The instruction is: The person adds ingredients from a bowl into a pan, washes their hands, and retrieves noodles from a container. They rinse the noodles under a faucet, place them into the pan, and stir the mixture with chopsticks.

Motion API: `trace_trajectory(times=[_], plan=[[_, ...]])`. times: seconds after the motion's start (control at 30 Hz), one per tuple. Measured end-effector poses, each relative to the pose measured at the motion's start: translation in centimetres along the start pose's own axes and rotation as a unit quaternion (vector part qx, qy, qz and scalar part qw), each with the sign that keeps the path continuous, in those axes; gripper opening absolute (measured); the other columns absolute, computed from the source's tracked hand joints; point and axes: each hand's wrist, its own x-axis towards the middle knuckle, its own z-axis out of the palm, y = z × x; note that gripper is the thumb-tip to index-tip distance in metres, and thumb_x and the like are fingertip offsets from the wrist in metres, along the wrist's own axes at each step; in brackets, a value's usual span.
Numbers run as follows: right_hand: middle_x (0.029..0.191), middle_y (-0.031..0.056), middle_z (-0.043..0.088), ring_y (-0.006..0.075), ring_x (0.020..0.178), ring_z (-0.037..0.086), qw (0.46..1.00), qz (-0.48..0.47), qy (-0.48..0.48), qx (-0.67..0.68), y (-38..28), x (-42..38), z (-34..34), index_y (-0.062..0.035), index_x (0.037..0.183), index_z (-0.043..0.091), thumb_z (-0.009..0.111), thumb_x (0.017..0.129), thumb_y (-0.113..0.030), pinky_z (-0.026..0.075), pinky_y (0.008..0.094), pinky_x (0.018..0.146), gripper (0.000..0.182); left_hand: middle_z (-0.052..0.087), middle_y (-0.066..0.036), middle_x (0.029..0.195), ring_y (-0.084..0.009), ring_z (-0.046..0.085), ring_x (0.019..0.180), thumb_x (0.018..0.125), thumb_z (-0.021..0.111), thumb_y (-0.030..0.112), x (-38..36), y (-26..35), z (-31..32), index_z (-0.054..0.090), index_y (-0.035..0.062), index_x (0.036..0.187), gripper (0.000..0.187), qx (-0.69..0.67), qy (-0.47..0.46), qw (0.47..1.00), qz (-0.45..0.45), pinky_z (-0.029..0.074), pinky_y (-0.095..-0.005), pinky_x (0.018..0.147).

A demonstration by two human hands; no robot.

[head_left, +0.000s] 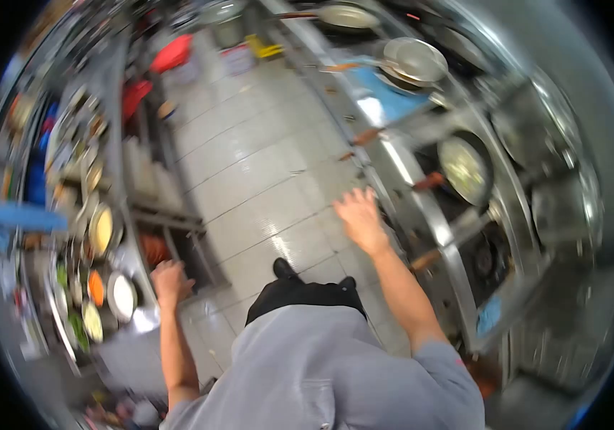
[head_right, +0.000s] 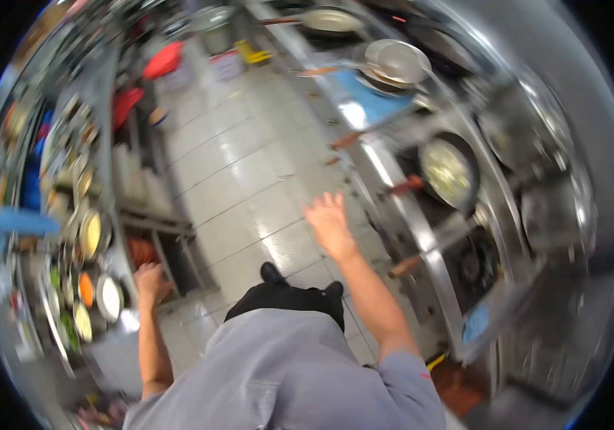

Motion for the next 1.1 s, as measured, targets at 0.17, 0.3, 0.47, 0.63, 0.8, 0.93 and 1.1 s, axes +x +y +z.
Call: trace_trajectory(times=[0.17, 0.3, 0.47, 0.63, 0.8, 0.93, 1.1], plan=[[0.117, 0.0128, 0.064, 0.0194, 0.111, 0.059, 0.823, 0.363, -0.141, 0.413, 4.0, -6.4, 15.8, -0.0010, 0.119, 0.058, 0.067, 0.090, -0.024, 0.048, 0.0336, 0.094, 0.038, 0.064, -0.017, 0.115, -0.0365, 0.059, 0.110, 0.085, 0.068, 0.040, 0.3, -3.2, 6.4, 0.064, 0.0040, 0.111, 0.044, -0.441, -0.091, 0.889, -0.082, 0.048, -0.0430, 0.093], [0.076, 0.0092, 0.064, 0.0228, 0.064, 0.062, 0.712, 0.537, -0.278, 0.357, 7.0, -21.6, 25.9, -0.0048, 0.087, 0.065, 0.063, 0.085, -0.020, 0.052, 0.0381, 0.060, 0.015, 0.063, -0.019, 0.117, -0.0380, 0.059, 0.110, 0.087, 0.066, 0.036, -0.9, -6.7, 9.7, 0.061, 0.0024, 0.113, 0.043, -0.284, -0.116, 0.945, -0.113, 0.048, -0.0444, 0.092], [0.070, 0.0094, 0.062, 0.0217, 0.057, 0.061, 0.648, 0.495, -0.409, 0.410, 9.7, -30.9, 30.0, -0.0011, 0.085, 0.065, 0.063, 0.083, -0.016, 0.052, 0.0367, 0.050, 0.015, 0.062, -0.022, 0.114, -0.0396, 0.060, 0.105, 0.087, 0.066, 0.034, -0.3, -10.4, 11.5, 0.061, 0.0019, 0.112, 0.041, -0.359, -0.115, 0.913, -0.155, 0.049, -0.0456, 0.090], [0.066, 0.0082, 0.064, 0.0165, 0.056, 0.061, 0.638, 0.616, -0.362, 0.286, 5.5, -15.4, 24.8, -0.0024, 0.079, 0.068, 0.057, 0.079, -0.017, 0.051, 0.0319, 0.051, 0.018, 0.064, -0.024, 0.109, -0.0403, 0.061, 0.104, 0.083, 0.070, 0.034, 4.0, -12.4, 15.0, 0.063, -0.0003, 0.109, 0.043, -0.368, -0.135, 0.910, -0.134, 0.049, -0.0450, 0.088], [0.073, 0.0064, 0.065, 0.0155, 0.062, 0.060, 0.760, 0.508, -0.262, 0.309, 10.8, -1.2, 32.2, -0.0015, 0.089, 0.066, 0.060, 0.087, -0.016, 0.049, 0.0328, 0.057, 0.016, 0.069, -0.022, 0.100, -0.0289, 0.068, 0.092, 0.088, 0.067, 0.024, 10.7, -13.9, 15.7, 0.063, -0.0036, 0.109, 0.035, -0.428, -0.162, 0.881, -0.118, 0.052, -0.0378, 0.082], [0.086, 0.0114, 0.070, 0.0198, 0.079, 0.065, 0.804, 0.455, -0.180, 0.337, 11.2, 12.3, 32.3, -0.0018, 0.100, 0.067, 0.063, 0.084, -0.019, 0.051, 0.0349, 0.071, 0.023, 0.070, -0.017, 0.100, -0.0240, 0.067, 0.093, 0.089, 0.066, 0.021, 15.5, -16.0, 15.9, 0.064, -0.0028, 0.106, 0.029, -0.462, -0.188, 0.858, -0.128, 0.051, -0.0346, 0.083], [0.087, 0.0118, 0.069, 0.0222, 0.081, 0.065, 0.823, 0.447, -0.115, 0.332, 11.4, 19.8, 32.5, -0.0012, 0.099, 0.065, 0.062, 0.083, -0.020, 0.051, 0.0359, 0.074, 0.025, 0.068, -0.010, 0.089, -0.0188, 0.064, 0.082, 0.090, 0.065, 0.019, 21.4, -19.8, 17.6, 0.065, -0.0038, 0.101, 0.025, -0.512, -0.181, 0.831, -0.120, 0.051, -0.0313, 0.077]])
